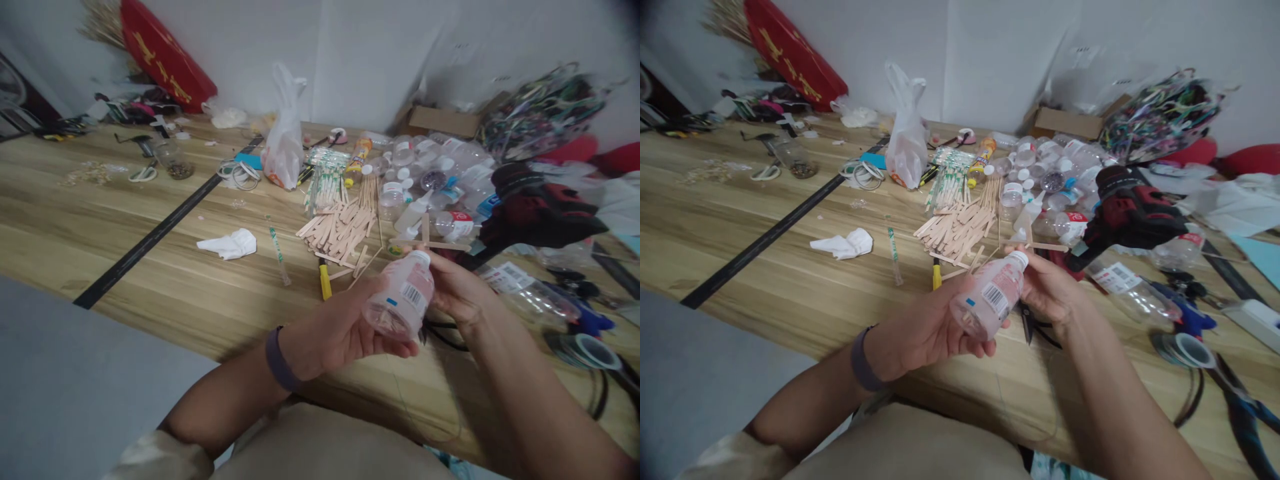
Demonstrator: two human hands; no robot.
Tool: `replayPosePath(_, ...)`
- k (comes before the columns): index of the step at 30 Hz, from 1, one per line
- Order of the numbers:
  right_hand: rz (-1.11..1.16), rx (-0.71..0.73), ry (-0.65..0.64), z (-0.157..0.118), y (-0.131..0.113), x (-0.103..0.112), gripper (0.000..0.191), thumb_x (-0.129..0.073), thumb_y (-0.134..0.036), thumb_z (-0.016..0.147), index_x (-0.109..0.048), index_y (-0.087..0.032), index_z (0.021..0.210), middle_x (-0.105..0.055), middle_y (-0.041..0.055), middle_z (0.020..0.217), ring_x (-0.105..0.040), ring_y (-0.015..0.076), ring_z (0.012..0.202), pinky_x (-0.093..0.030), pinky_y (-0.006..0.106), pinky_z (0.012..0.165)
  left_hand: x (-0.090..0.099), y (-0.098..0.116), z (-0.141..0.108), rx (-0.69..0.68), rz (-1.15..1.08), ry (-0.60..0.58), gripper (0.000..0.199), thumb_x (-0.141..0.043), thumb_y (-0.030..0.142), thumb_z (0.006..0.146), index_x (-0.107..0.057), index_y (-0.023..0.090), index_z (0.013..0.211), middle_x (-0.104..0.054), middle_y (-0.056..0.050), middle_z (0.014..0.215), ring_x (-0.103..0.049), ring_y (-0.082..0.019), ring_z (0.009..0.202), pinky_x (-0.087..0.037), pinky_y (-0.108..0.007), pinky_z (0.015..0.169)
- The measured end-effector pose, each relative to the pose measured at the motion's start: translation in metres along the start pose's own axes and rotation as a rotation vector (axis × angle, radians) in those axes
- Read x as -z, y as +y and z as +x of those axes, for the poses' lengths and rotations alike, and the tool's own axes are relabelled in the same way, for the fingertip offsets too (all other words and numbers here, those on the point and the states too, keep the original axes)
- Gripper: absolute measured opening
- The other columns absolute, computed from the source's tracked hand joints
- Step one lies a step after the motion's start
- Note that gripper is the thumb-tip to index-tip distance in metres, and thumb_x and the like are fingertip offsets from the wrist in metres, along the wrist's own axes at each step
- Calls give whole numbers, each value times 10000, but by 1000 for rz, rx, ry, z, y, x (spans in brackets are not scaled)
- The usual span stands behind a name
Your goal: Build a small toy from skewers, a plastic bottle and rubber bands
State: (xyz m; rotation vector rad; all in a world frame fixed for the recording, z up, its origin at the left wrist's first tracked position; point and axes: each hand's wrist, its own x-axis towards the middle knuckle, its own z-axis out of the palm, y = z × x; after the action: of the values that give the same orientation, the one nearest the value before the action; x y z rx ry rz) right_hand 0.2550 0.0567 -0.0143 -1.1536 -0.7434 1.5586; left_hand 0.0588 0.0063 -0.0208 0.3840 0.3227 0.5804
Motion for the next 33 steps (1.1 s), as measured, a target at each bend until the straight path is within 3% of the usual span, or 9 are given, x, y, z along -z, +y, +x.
replayPosePath(4,98,-40,11,-10,-8,-18,400,-540,-469,965,-758,-159,838,-737,45,721,-671,165,572,-556,255,532,4,-3,1,-90,83,-21,507,-660,508,826,-630,135,1168,-680,-52,797,-664,-151,597,-517,-239,563)
replayPosePath(8,214,69,71,-10,-8,-25,172,-695,-396,874,-725,-249,789,-724,-43,699,-660,121,585,-556,195,556,5,-5,-3,-145,149,-62,573,-723,450,800,-551,291,1322,-657,-36,1000,-665,-133,678,-540,-234,603)
replayPosePath(10,243,101,75,-10,-6,-26,151,-767,-353,804,-695,-252,718,-700,-60,661,-641,111,562,-555,189,559,6,-7,-5,-149,169,-83,609,-746,446,779,-540,316,1338,-639,-41,1057,-670,-136,709,-535,-227,609)
replayPosePath(13,255,120,60,-12,-1,-29,164,-801,-348,740,-689,-235,701,-681,-54,644,-612,108,531,-548,195,527,10,-10,-6,-160,209,-88,659,-765,477,752,-533,307,1345,-636,-51,1049,-684,-157,727,-517,-229,605)
replayPosePath(16,251,127,42,-16,0,-31,169,-805,-342,723,-723,-217,801,-716,-30,720,-625,113,561,-542,193,509,16,-15,-6,-170,234,-69,692,-762,491,753,-506,315,1372,-635,-57,1059,-688,-171,743,-521,-252,622)
replayPosePath(22,254,183,8,-20,-3,-34,251,-857,-365,689,-734,-221,854,-715,-37,759,-659,123,676,-601,251,715,19,-24,-6,-191,217,-80,632,-761,422,783,-537,316,1365,-614,-59,1155,-640,-161,857,-515,-272,728)
replayPosePath(26,230,177,-19,-21,0,-35,336,-919,-370,583,-760,-186,814,-745,-5,786,-671,133,730,-591,238,739,17,-28,-6,-219,219,-61,623,-784,380,769,-566,308,1348,-610,-68,1236,-589,-204,1014,-486,-306,834)
replayPosePath(33,159,157,-97,-24,1,-36,335,-900,-429,613,-801,-188,824,-777,35,820,-691,154,759,-558,252,781,22,-31,-5,-218,242,-43,674,-846,367,698,-599,264,1317,-658,-50,1118,-590,-192,975,-425,-288,848)
